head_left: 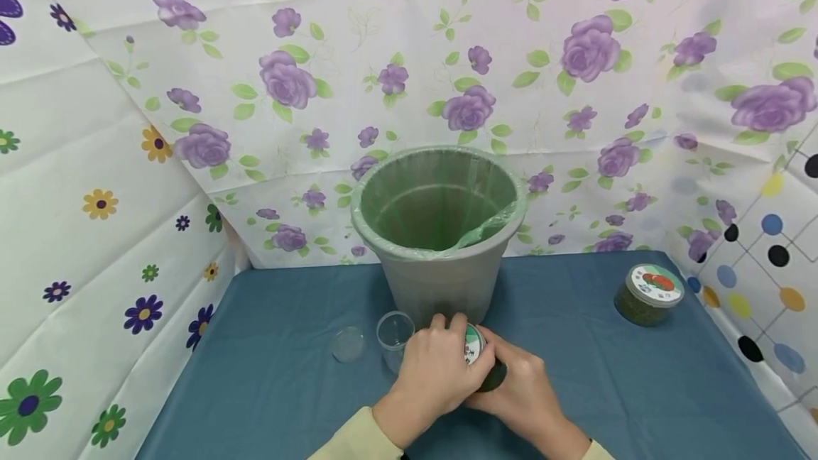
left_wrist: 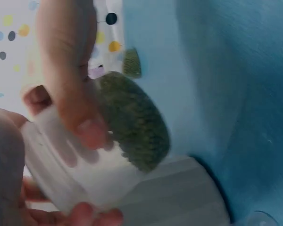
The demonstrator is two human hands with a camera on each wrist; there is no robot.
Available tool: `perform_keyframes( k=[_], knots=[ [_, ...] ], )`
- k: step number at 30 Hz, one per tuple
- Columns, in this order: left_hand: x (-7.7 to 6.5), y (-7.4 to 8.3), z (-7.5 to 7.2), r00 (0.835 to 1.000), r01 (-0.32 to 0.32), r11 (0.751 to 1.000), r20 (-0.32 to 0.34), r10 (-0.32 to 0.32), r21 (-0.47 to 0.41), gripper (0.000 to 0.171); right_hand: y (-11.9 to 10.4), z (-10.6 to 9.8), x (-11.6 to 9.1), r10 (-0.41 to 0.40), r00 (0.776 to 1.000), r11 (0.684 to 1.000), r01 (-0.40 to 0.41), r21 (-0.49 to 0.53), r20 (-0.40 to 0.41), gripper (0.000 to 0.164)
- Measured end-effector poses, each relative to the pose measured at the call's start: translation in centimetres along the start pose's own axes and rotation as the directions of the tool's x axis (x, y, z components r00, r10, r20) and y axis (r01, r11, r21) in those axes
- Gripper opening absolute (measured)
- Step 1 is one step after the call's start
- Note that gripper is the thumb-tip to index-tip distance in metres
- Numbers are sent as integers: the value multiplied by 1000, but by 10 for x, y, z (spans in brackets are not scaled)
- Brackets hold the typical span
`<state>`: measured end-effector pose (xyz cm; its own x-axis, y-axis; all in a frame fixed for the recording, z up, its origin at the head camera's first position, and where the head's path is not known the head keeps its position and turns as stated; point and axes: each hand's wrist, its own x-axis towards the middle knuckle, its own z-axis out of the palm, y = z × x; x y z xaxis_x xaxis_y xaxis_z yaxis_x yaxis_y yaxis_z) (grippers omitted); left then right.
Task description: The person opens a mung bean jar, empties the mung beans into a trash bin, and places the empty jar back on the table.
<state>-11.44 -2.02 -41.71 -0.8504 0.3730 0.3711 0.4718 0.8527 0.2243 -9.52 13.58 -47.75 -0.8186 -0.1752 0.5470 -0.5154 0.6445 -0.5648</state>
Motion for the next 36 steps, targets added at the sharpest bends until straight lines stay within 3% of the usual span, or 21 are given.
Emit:
perform_keyframes(
  k=[2, 5, 10, 13, 15, 20, 25, 28, 32, 36],
  knots=[
    [0, 1, -3, 997, 43, 999, 61, -42, -18, 59, 2, -1, -1, 7, 1000, 1000, -7, 11, 23, 87],
    [-2, -4, -11, 986, 38, 996, 167, -23, -87, 69, 6, -6, -3, 10, 997, 999, -15, 52, 83, 87],
    [-2, -18, -24, 944, -62, 959, 295, 147, -278, 72, 13, -16, -4, 0, 990, 996, -14, 92, 143, 85],
    [0, -25, -29, 923, -131, 927, 297, 243, -352, 74, 14, -20, -2, 6, 989, 997, -17, 77, 148, 86],
    [1, -27, -31, 918, -156, 912, 286, 276, -380, 71, 14, -22, -1, 12, 988, 997, -23, 68, 152, 87],
    [1, -28, -29, 931, -172, 910, 239, 275, -377, 67, 13, -22, 1, 19, 986, 995, -35, 91, 166, 87],
    [-2, -25, -24, 963, -118, 942, 196, 186, -313, 70, 14, -19, 1, 13, 987, 994, -30, 103, 162, 86],
    [-4, -22, -21, 974, -76, 960, 187, 130, -271, 74, 14, -17, -1, 18, 986, 994, -36, 103, 168, 86],
    [-6, -22, -20, 974, -69, 963, 190, 122, -261, 77, 16, -16, -1, 17, 985, 994, -35, 101, 171, 86],
    [-5, -27, -20, 957, -132, 941, 208, 203, -313, 79, 18, -18, 1, 12, 984, 996, -27, 82, 175, 88]
  ],
)
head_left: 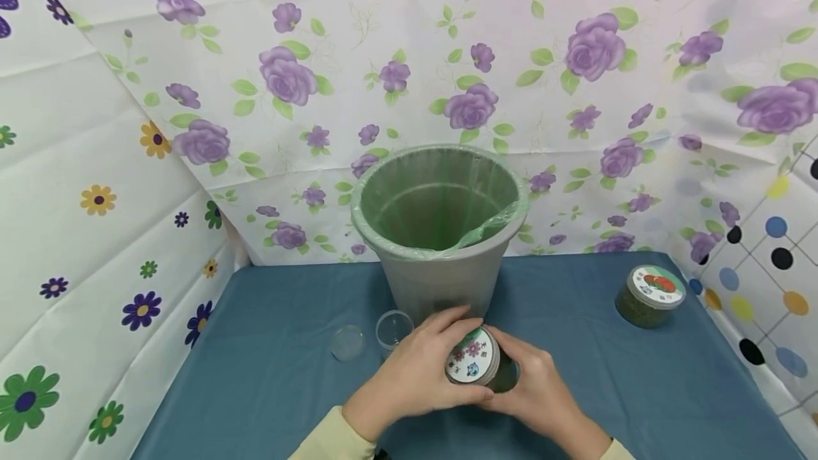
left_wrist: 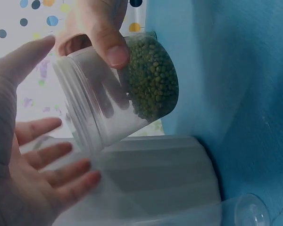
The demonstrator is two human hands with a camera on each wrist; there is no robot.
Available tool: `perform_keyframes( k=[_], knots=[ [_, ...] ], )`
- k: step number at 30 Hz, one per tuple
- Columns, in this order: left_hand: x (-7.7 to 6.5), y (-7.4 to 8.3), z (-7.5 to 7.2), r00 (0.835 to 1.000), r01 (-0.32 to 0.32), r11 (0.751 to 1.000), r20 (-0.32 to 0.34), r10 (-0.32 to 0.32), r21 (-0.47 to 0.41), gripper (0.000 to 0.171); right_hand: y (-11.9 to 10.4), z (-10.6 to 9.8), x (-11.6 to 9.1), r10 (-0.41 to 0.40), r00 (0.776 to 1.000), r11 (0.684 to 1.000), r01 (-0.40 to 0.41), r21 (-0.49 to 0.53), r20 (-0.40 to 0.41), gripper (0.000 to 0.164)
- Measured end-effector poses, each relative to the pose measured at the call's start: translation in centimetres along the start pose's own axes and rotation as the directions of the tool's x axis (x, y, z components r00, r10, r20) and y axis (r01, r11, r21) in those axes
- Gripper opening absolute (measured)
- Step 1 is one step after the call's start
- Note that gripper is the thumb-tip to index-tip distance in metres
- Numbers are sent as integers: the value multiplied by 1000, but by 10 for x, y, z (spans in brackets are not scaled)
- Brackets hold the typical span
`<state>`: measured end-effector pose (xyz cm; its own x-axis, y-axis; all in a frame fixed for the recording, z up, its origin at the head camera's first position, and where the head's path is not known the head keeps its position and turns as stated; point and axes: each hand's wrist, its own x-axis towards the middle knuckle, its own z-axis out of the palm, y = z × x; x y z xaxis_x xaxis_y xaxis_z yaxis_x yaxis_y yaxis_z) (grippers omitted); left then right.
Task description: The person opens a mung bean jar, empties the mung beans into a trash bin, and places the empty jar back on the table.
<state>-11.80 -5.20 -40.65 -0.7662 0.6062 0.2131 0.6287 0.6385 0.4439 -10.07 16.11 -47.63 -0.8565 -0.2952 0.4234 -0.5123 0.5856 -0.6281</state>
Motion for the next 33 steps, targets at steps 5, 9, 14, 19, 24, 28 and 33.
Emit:
perform_keyframes(
  k=[5, 9, 14, 19, 24, 28, 33],
  knots=[
    [0, -4, -2, 994, -96, 994, 54, 98, -51, 79, 3, -9, 6, -23, 1000, 1000, 23, -9, 17, 93],
    [0, -5, -3, 994, -91, 995, 59, 94, -50, 77, 5, -16, 14, -34, 999, 999, 35, -18, 27, 91],
    [1, -6, -3, 997, -72, 997, 12, 72, -13, 73, 5, -18, 16, -28, 998, 999, 29, -20, 53, 90],
    [0, -4, 1, 999, -20, 1000, -40, 21, 22, 74, 7, -16, 16, -4, 999, 999, 6, -31, 49, 90],
    [0, -3, 3, 998, 0, 1000, -56, 1, 18, 80, 7, -15, 15, 13, 999, 1000, -11, -26, 51, 91],
    [1, -3, 0, 997, -73, 997, 6, 73, 13, 87, 8, -15, 15, -24, 998, 999, 25, -27, 52, 91],
    [1, -2, -3, 987, -126, 992, 100, 127, -13, 88, 6, -13, 16, -46, 997, 998, 48, -37, 58, 88]
  ],
)
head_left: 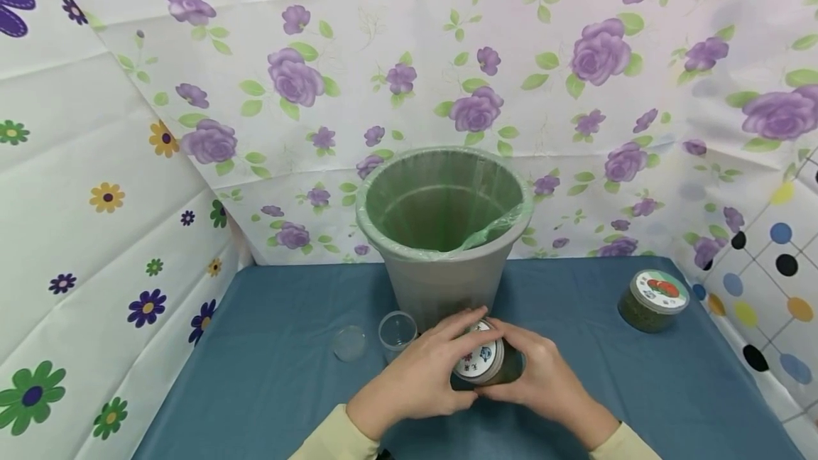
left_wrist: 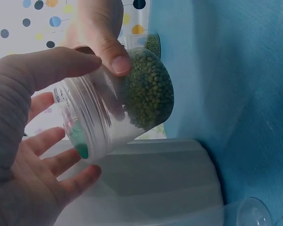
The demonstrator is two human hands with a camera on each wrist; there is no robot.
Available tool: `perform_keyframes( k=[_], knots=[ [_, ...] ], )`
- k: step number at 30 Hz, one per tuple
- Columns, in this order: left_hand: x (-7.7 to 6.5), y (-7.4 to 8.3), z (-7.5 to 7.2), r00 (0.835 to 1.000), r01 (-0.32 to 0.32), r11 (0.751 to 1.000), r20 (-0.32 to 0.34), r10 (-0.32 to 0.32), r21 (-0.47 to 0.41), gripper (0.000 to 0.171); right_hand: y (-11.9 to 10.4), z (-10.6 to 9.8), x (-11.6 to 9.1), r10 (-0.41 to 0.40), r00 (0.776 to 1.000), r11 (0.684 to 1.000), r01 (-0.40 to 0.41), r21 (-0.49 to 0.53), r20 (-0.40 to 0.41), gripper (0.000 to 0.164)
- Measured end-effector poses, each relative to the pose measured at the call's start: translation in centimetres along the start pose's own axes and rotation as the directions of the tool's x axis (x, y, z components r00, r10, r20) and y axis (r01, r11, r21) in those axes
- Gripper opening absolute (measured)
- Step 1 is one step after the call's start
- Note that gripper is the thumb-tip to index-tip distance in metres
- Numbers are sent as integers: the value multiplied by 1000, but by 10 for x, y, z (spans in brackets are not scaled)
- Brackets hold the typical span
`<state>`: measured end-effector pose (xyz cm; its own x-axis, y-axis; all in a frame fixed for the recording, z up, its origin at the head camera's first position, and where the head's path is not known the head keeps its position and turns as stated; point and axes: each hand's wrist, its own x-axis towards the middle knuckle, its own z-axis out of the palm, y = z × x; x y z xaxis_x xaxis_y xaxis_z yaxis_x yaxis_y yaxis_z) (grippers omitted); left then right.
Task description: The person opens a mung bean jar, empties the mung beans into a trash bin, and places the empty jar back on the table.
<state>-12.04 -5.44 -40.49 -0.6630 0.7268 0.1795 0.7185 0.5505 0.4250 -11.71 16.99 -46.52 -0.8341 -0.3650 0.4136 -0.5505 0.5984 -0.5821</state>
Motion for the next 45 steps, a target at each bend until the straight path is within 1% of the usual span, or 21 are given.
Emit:
perform_keyframes(
  k=[3, 6, 9, 12, 15, 17, 19, 22, 24, 26, 28, 30, 33, 34, 36, 38, 40, 45],
  knots=[
    [0, 0, 0, 1000, 6, 1000, -1, -6, -25, 82, -1, 1, -1, 18, 1000, 1000, -18, 10, 18, 88],
    [-1, -1, 0, 999, 30, 999, -31, -31, -43, 76, -3, 1, -2, 33, 999, 999, -34, 20, 32, 89],
    [-1, -1, 1, 994, 84, 995, -61, -87, -58, 72, -4, 1, -3, 44, 998, 999, -45, 22, 33, 89],
    [-2, 1, 1, 983, 159, 984, -82, -165, -76, 72, -5, 2, -2, 54, 998, 998, -54, 14, 35, 87],
    [-3, 2, 1, 970, 224, 974, -86, -227, -44, 77, -4, 4, -3, 56, 998, 998, -57, 6, 37, 86],
    [-3, 2, 2, 965, 250, 968, -82, -249, 2, 83, -3, 5, -4, 58, 998, 998, -58, 5, 36, 87],
    [-3, 2, 3, 962, 264, 963, -81, -259, 59, 89, -2, 5, -5, 53, 998, 999, -53, 9, 32, 90],
    [-4, 1, 4, 960, 275, 955, -85, -267, 108, 93, -1, 6, -6, 43, 999, 999, -43, 12, 27, 92],
    [-4, 0, 4, 959, 280, 953, -86, -272, 118, 94, -2, 6, -6, 36, 999, 999, -36, 14, 24, 92],
    [-4, -1, 3, 957, 287, 952, -77, -280, 107, 97, -2, 6, -5, 33, 999, 999, -33, 11, 24, 91],
    [-4, -1, 1, 960, 278, 956, -61, -273, 90, 99, -2, 7, -5, 35, 999, 999, -35, 12, 28, 91],
    [-3, -1, -1, 969, 245, 968, -35, -243, 59, 100, -3, 8, -6, 35, 999, 999, -36, 14, 33, 91],
    [-2, -1, -5, 987, 158, 987, 15, -158, 19, 101, -2, 10, -6, 10, 999, 1000, -11, 20, 38, 88],
    [-2, 0, -6, 991, 129, 992, 35, -129, 10, 101, -1, 10, -7, 1, 999, 1000, -2, 25, 39, 86],
    [-1, 1, -7, 993, 90, 996, 71, -90, -3, 99, -1, 12, -7, -21, 999, 999, 20, 32, 37, 83],
    [-1, 2, -7, 993, 75, 997, 93, -74, -4, 97, -1, 12, -8, -24, 999, 999, 22, 45, 46, 81],
    [-2, 2, -6, 993, 68, 998, 97, -68, 4, 94, -1, 12, -8, -27, 998, 998, 24, 53, 54, 81],
    [-3, 0, -4, 995, 77, 996, 60, -79, 33, 87, -1, 13, -8, -35, 997, 998, 32, 49, 63, 84]
  ],
)
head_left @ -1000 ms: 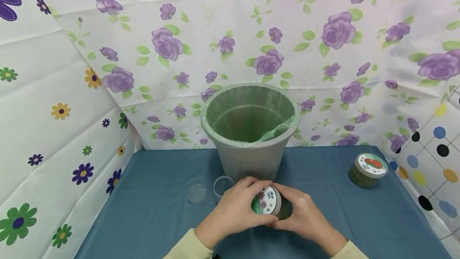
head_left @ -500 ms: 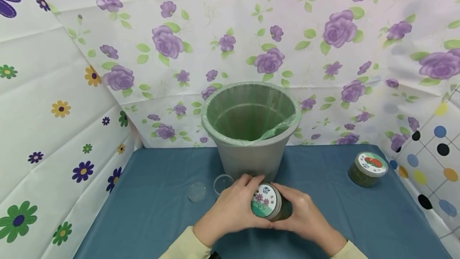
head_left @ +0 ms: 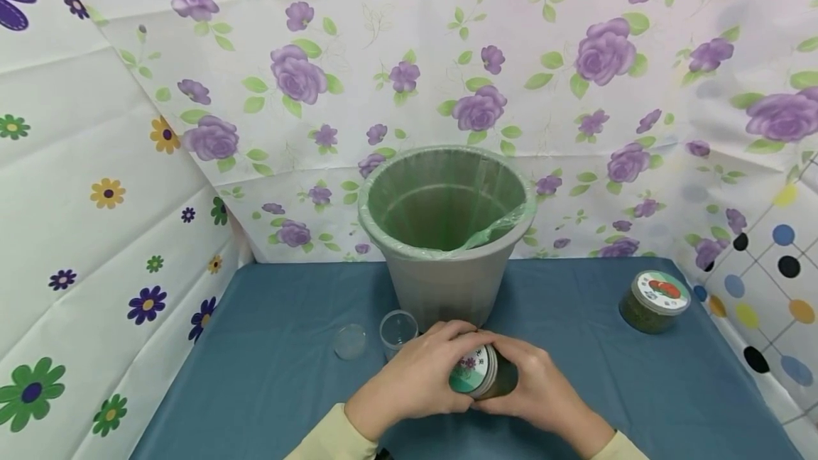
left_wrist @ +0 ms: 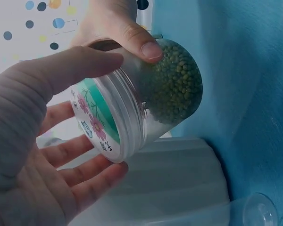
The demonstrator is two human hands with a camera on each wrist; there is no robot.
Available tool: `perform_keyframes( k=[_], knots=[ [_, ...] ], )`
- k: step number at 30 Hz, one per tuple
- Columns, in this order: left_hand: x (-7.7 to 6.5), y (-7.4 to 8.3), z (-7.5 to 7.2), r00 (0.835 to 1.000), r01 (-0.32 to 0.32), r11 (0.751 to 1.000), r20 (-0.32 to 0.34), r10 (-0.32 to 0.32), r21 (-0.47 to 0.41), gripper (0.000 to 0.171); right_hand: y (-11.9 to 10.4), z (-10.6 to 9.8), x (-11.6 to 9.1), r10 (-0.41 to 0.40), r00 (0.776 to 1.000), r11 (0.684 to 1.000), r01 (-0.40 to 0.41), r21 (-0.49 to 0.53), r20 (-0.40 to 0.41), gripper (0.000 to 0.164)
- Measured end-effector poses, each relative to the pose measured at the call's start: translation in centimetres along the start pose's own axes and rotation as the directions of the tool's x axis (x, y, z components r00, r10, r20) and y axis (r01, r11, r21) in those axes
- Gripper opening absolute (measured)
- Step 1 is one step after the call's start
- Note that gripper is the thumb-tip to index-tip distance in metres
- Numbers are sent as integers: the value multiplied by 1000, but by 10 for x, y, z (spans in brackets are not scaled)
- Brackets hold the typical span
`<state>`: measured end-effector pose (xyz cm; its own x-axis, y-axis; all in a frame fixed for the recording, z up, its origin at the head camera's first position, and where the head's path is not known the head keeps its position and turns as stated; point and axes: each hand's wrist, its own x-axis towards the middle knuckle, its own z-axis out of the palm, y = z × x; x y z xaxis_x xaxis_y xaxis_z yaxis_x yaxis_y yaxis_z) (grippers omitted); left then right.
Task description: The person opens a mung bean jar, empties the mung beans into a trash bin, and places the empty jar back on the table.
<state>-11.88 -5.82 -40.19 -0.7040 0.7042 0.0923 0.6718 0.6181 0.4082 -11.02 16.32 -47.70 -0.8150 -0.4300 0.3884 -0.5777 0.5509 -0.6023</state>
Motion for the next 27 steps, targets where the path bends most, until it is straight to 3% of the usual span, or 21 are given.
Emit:
perform_keyframes(
  k=[8, 19, 27],
  knots=[
    [-1, 0, 1, 997, 59, 998, -45, -59, -6, 80, -2, 0, -2, 84, 996, 996, -84, -22, 1, 88],
    [-8, -5, -1, 979, 105, 994, -177, -101, 15, 80, 2, 1, -1, 50, 995, 997, -54, -46, -88, 90],
    [-20, -11, -10, 972, 144, 982, -167, -163, -122, 78, 1, -1, 0, 58, 993, 997, -62, -37, -98, 92]
  ],
)
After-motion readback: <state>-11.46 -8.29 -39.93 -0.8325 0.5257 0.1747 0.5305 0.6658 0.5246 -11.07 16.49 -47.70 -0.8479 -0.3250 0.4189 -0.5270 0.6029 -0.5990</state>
